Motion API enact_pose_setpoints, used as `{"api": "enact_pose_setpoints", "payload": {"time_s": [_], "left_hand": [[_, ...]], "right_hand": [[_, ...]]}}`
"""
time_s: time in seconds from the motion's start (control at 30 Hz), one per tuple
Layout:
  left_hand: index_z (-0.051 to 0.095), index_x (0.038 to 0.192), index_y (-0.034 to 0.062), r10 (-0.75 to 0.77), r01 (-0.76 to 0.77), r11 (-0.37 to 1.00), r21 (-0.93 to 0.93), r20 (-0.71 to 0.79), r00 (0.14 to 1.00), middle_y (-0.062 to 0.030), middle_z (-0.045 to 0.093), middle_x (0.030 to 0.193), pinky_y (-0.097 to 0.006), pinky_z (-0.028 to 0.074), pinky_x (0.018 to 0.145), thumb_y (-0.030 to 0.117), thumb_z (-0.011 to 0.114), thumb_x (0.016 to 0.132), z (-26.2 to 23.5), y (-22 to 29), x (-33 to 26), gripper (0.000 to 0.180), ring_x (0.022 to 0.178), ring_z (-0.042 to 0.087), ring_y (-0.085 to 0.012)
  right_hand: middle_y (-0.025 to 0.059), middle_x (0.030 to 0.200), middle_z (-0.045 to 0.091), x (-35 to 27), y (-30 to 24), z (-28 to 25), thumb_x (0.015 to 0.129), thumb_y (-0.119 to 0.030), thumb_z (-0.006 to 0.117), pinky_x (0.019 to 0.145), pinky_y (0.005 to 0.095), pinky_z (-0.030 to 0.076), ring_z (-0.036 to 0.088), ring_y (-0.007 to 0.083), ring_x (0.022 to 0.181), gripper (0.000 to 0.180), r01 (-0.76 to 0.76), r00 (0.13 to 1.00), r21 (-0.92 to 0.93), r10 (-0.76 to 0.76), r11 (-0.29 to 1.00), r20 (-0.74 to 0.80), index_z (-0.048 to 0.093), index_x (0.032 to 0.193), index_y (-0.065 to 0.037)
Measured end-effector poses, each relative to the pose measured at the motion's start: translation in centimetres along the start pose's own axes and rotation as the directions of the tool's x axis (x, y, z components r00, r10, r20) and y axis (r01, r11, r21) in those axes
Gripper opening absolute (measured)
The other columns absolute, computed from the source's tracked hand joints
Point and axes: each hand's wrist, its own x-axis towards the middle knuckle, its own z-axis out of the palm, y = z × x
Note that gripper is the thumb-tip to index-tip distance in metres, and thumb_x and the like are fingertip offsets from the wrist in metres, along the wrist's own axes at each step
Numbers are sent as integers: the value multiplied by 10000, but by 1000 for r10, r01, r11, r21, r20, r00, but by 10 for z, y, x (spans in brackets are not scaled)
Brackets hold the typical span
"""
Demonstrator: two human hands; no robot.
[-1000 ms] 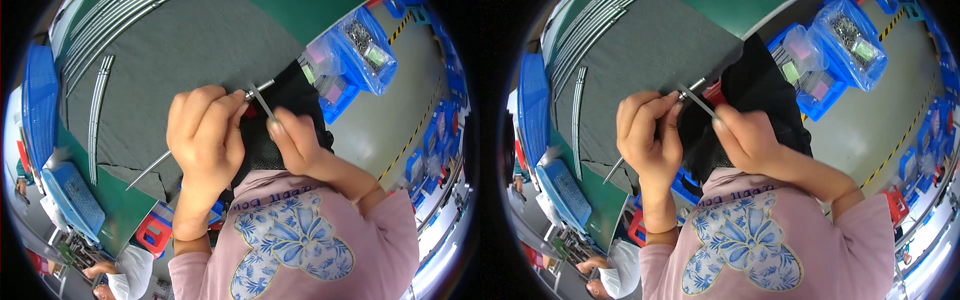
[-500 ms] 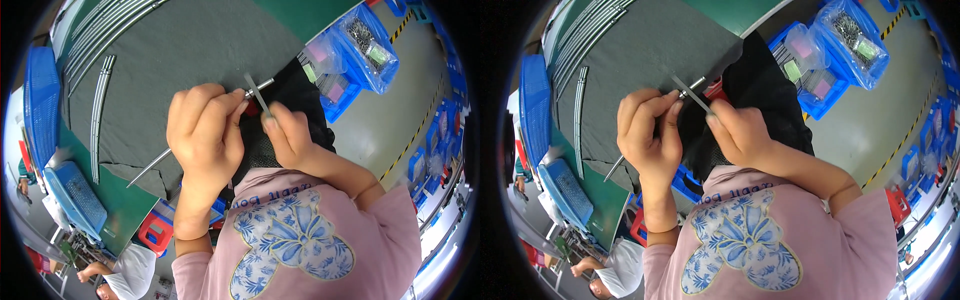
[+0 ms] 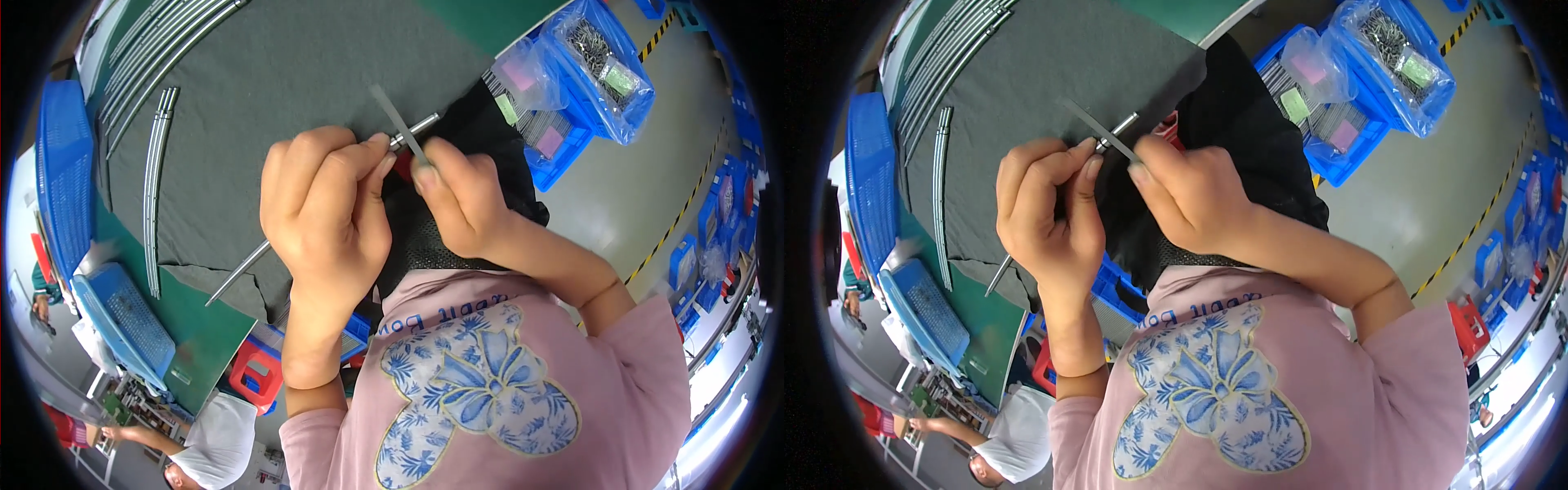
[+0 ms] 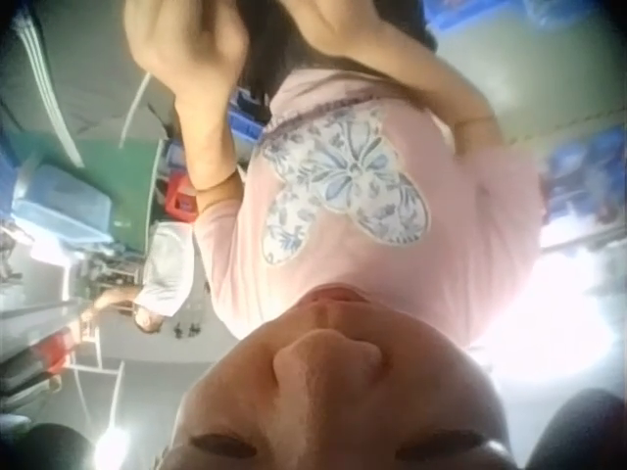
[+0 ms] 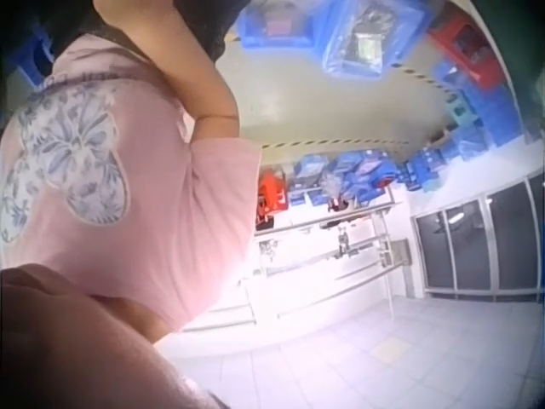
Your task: The person is using a handheld file to smooth and finish the ends of thin metal rods at a factory workbench.
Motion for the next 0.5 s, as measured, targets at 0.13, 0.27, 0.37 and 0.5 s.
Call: {"api": "enact_pose_setpoints", "payload": {"time_s": [0.13, 0.27, 0.37, 0.5], "left_hand": [[610, 743, 22, 13, -12, 1000, 16, -26, 1000, -68, 547, 719, -302, 377, 525, -21, 680, 602, 1, -2, 3, 163, 601, 476, -217], [609, 734, 22, 3, -3, 1000, 13, -8, 1000, -67, 545, 718, -299, 384, 528, -22, 682, 602, 1, -2, 1, 157, 602, 478, -214], [608, 735, 24, 0, 0, 1000, 0, -24, 1000, -67, 544, 716, -303, 388, 534, -26, 682, 603, 1, 1, 3, 160, 605, 480, -217], [607, 736, 23, 0, 1, 1000, 12, -7, 1000, -67, 546, 719, -306, 390, 538, -26, 682, 604, 0, 0, 0, 159, 607, 481, -217]], "right_hand": [[123, 498, 487, -15, 6, -8, 866, -143, 489, 404, 397, 374, 532, 320, 456, 125, -7, 999, -23, 8, 1000, 51, 483, 801, -36], [116, 490, 478, 15, -4, 0, 866, -138, 490, 397, 387, 373, 528, 312, 443, 121, 14, 999, 62, -11, 998, -46, 486, 801, -36], [119, 492, 477, -22, 7, -6, 861, -142, 510, 394, 380, 371, 523, 309, 441, 112, -36, 999, -15, 36, 999, 35, 490, 809, -44], [130, 495, 477, 11, -7, -4, 861, -137, 502, 397, 388, 372, 523, 324, 451, 114, 17, 1000, 8, -17, 1000, -19, 484, 799, -43]]}}
